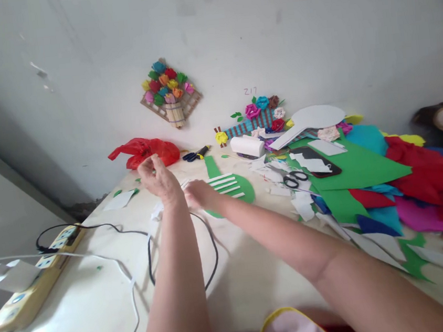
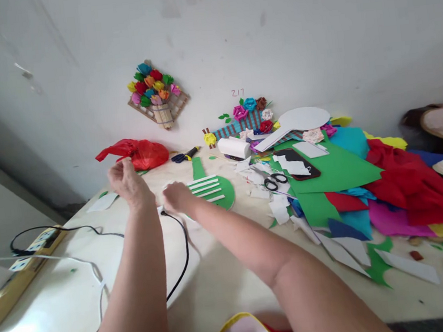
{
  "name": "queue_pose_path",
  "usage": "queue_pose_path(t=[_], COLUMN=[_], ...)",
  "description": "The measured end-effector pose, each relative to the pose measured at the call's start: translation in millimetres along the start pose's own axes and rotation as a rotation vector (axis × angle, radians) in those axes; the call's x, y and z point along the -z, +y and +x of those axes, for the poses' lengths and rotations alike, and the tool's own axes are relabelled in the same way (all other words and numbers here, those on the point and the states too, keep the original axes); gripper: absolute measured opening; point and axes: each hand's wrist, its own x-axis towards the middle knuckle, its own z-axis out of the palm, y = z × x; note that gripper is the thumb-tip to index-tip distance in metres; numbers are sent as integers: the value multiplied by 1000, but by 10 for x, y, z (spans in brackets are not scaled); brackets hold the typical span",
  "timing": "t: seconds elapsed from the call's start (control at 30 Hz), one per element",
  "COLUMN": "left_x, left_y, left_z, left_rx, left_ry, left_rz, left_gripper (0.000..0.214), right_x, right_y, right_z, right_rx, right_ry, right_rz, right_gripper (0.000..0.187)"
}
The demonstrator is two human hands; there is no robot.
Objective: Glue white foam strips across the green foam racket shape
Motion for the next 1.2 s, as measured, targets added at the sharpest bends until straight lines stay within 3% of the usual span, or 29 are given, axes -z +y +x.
queue_pose_path(t=[0.07,0.13,0.23,0.43,0.53,0.73,0.93,1.2], left_x=[-44,-78,-129,-252,-277,-267,-253,-253], left_y=[-129,-232,-329,-440,-492,-571,-582,-545], left_z=[-68,-143,-245,-364,-401,-446,-442,-457], left_rx=[34,85,117,68,61,54,24,1], left_ry=[-127,-336,-567,-795,-825,-774,-737,-701], left_rz=[139,312,557,797,795,779,718,682], left_gripper=[34,36,36,35,36,37,36,34], right_x=[136,228,256,74,20,3,-44,-36], right_y=[326,673,1123,1558,1612,1626,1696,1688], right_z=[-91,-197,-334,-342,-280,-210,-159,-164], right_rx=[-123,-303,-471,-485,-455,-452,-378,-387], right_ry=[32,81,95,104,78,20,37,57], right_rz=[-65,-47,-34,-33,-70,-72,-63,-48], right_gripper=[29,29,27,28,31,30,26,20])
